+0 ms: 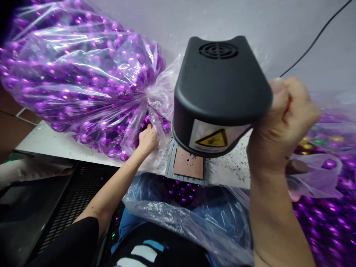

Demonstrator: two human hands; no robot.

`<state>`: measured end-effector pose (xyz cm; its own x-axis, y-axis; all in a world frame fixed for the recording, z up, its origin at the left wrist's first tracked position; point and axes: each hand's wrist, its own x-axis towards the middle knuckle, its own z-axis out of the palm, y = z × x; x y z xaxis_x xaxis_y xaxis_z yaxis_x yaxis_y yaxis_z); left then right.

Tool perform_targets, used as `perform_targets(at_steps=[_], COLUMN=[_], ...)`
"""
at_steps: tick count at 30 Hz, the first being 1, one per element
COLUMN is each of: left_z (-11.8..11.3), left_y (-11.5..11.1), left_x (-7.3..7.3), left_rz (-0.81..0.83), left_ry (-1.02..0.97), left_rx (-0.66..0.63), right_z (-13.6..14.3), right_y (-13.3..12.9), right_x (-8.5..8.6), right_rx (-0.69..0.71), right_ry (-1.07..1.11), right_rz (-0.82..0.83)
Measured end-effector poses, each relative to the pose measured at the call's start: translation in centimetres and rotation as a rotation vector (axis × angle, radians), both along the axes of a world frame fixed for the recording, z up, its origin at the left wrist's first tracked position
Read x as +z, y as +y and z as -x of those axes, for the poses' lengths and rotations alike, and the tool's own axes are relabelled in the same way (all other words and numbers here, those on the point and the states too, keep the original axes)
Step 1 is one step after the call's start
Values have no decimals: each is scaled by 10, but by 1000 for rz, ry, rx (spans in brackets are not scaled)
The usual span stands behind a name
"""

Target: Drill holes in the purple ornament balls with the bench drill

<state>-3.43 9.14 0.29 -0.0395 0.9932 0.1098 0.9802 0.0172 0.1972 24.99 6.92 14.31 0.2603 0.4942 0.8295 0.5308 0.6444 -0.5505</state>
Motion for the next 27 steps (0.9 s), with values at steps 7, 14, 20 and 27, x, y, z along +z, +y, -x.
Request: perform_targets(at_steps=[7,14,20,27], left_z=[13,-35,-56,-67], left_y=[-57,-92,-75,-77], left_x=[29,6,-15,-15], left_rz=[-120,436,412,47], left_ry=[-1087,-1467,-1289,-790], left_rx=[-81,-210,-166,-418], right_z=[8,17,13,13], right_y=[-9,-13,-6,-8], right_x=[6,12,8,9], right_rx=[6,39,65,32], right_ry=[29,102,92,38], right_rz=[74,95,24,39])
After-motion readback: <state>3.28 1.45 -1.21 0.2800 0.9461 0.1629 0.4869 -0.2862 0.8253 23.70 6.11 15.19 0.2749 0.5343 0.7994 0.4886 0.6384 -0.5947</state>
